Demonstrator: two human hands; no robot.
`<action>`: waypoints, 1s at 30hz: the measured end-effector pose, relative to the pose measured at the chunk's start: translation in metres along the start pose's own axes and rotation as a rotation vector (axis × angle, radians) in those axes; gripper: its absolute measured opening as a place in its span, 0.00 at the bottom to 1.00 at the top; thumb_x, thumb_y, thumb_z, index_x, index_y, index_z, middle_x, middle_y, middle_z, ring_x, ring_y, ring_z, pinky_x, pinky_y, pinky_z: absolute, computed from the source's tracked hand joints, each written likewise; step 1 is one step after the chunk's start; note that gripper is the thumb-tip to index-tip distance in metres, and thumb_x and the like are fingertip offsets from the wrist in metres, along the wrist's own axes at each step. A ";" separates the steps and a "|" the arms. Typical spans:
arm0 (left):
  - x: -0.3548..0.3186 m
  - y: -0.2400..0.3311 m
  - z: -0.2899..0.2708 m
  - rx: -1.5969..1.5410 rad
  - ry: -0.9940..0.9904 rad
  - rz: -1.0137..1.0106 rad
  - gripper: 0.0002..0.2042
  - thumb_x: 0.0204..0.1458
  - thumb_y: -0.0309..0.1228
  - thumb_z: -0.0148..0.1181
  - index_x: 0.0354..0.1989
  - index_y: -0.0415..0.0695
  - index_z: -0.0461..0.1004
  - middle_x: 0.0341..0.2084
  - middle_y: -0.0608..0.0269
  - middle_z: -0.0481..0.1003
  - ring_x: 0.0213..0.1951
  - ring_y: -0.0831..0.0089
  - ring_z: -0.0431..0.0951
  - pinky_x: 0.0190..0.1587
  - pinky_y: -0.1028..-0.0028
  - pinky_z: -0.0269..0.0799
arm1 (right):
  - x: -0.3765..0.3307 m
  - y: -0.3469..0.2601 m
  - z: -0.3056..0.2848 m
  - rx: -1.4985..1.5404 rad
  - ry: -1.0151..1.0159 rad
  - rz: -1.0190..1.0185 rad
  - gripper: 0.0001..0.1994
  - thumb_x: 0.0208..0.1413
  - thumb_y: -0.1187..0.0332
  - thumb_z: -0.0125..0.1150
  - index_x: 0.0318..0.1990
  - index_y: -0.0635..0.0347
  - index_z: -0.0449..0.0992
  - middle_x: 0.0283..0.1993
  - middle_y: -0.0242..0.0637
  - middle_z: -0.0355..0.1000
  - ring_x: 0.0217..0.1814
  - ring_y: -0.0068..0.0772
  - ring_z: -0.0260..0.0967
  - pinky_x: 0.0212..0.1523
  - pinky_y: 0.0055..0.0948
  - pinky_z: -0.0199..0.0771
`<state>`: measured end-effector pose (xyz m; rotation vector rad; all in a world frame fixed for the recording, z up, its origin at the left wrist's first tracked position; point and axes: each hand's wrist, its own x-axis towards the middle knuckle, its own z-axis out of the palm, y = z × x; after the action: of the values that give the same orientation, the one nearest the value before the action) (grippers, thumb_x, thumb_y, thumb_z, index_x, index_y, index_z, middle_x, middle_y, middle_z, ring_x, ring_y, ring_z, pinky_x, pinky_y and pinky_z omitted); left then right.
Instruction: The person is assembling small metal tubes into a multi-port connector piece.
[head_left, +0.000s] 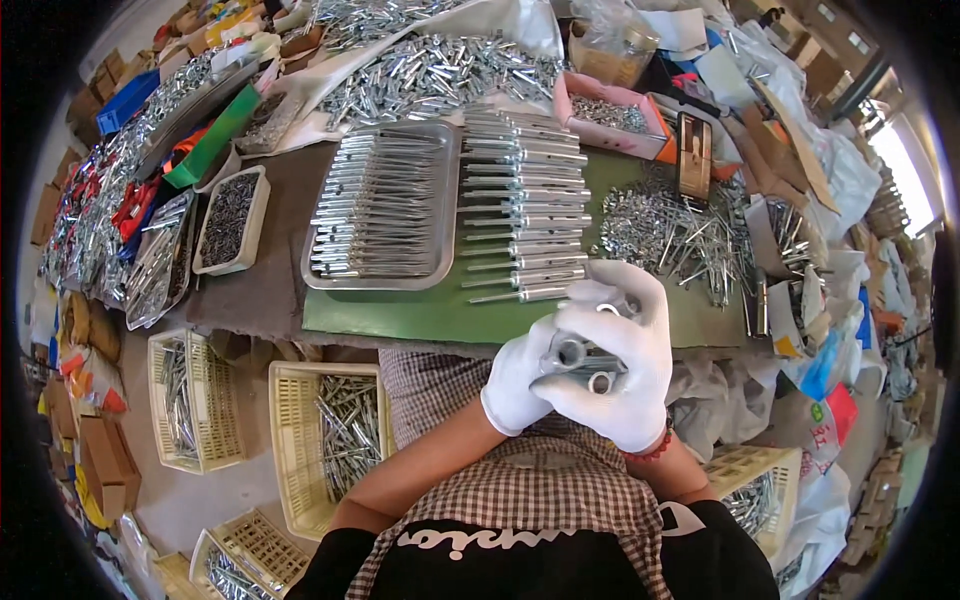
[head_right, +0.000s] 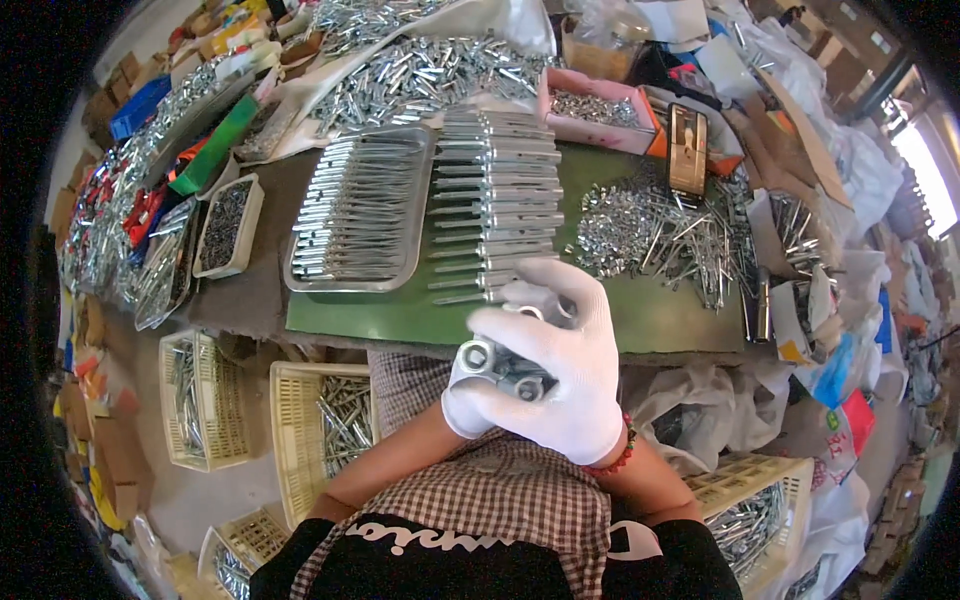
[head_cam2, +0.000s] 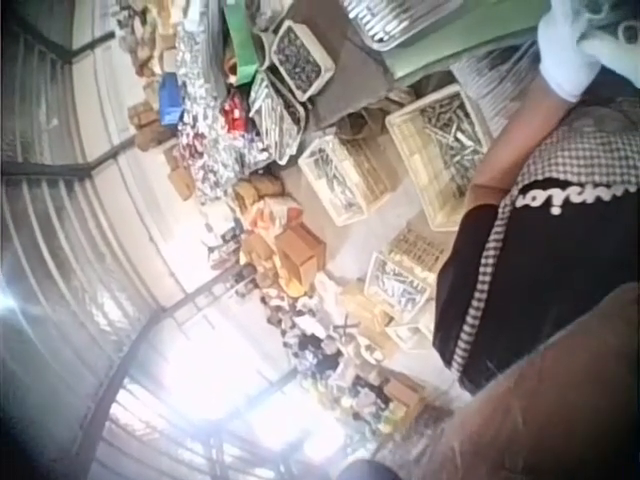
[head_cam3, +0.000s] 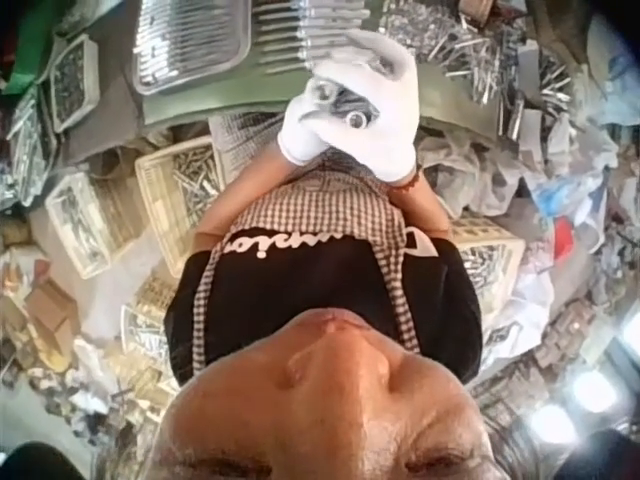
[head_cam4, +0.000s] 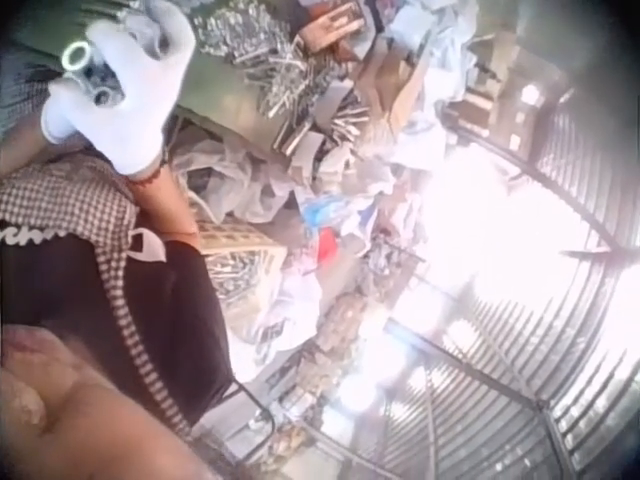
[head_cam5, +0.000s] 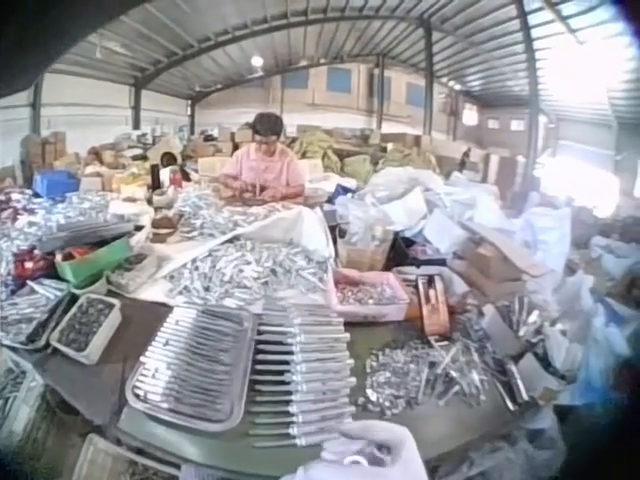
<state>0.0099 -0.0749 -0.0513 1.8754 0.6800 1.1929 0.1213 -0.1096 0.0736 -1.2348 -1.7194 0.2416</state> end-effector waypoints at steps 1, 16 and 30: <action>0.001 0.002 0.002 -0.003 -0.001 0.000 0.21 0.44 0.33 0.65 0.47 0.43 0.67 0.34 0.53 0.76 0.31 0.53 0.79 0.32 0.61 0.76 | -0.004 0.001 -0.001 -0.003 0.000 0.001 0.19 0.28 0.76 0.71 0.35 0.58 0.77 0.51 0.46 0.64 0.50 0.41 0.68 0.49 0.36 0.70; 0.052 0.011 0.058 0.103 -0.017 -0.031 0.29 0.46 0.31 0.64 0.56 0.44 0.59 0.33 0.53 0.76 0.31 0.52 0.79 0.32 0.62 0.75 | -0.012 0.065 -0.026 -0.075 0.290 -0.057 0.17 0.34 0.82 0.66 0.36 0.59 0.74 0.36 0.38 0.69 0.36 0.34 0.68 0.37 0.28 0.70; 0.051 0.018 -0.012 0.196 0.215 0.046 0.31 0.39 0.30 0.70 0.54 0.44 0.63 0.33 0.54 0.77 0.30 0.54 0.80 0.31 0.66 0.77 | 0.043 0.027 0.015 0.342 0.207 0.004 0.12 0.36 0.83 0.62 0.31 0.60 0.71 0.38 0.38 0.67 0.38 0.29 0.66 0.40 0.26 0.67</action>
<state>0.0205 -0.0415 -0.0091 1.9476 0.9030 1.4147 0.1258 -0.0571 0.0741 -0.9747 -1.4281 0.3793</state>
